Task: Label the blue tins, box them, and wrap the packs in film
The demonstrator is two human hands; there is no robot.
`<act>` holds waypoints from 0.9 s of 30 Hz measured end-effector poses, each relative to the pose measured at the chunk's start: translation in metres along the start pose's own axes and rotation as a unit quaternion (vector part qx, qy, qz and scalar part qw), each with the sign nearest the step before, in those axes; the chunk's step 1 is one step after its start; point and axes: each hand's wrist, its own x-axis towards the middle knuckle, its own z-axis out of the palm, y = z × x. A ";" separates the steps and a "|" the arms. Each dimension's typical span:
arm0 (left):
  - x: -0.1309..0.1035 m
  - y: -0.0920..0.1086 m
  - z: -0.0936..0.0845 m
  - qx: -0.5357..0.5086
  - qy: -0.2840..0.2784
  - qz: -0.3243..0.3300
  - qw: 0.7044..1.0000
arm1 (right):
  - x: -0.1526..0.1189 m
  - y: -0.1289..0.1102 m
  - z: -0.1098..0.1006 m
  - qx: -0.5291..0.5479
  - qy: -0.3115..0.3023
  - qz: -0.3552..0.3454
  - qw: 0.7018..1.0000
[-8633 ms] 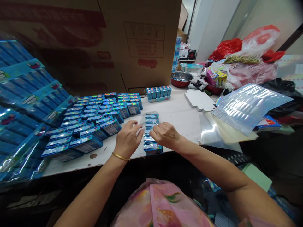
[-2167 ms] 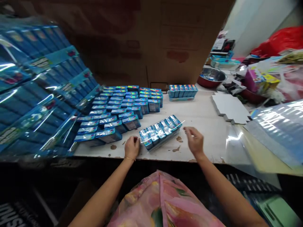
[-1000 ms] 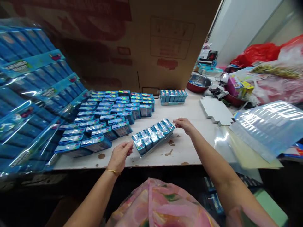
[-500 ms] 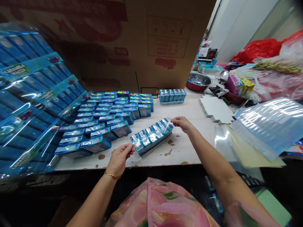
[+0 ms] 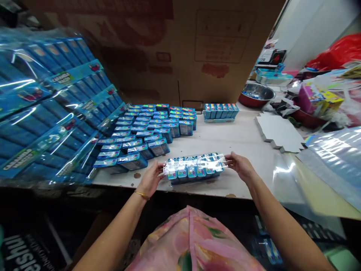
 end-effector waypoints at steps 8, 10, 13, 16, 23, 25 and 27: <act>0.001 -0.031 -0.005 0.057 -0.030 -0.084 0.994 | 0.018 0.028 -0.006 -0.055 -0.053 0.109 0.991; 0.001 -0.032 -0.006 0.074 -0.040 -0.079 0.993 | 0.017 0.028 -0.001 -0.106 -0.071 0.090 0.988; 0.002 -0.034 -0.007 0.100 -0.044 -0.080 0.991 | 0.015 0.026 0.004 -0.181 -0.080 0.065 0.978; 0.003 -0.036 -0.008 0.108 -0.059 -0.069 0.990 | 0.015 0.025 0.006 -0.206 -0.091 0.049 0.973; 0.006 -0.042 -0.009 0.128 -0.045 -0.065 0.989 | 0.016 0.028 0.005 -0.194 -0.090 0.037 0.976; 0.006 -0.041 -0.008 0.117 -0.034 -0.075 0.990 | 0.016 0.027 0.003 -0.189 -0.088 0.041 0.977; 0.006 -0.035 -0.007 0.098 0.014 -0.071 0.993 | 0.016 0.023 -0.001 -0.166 -0.073 0.040 0.983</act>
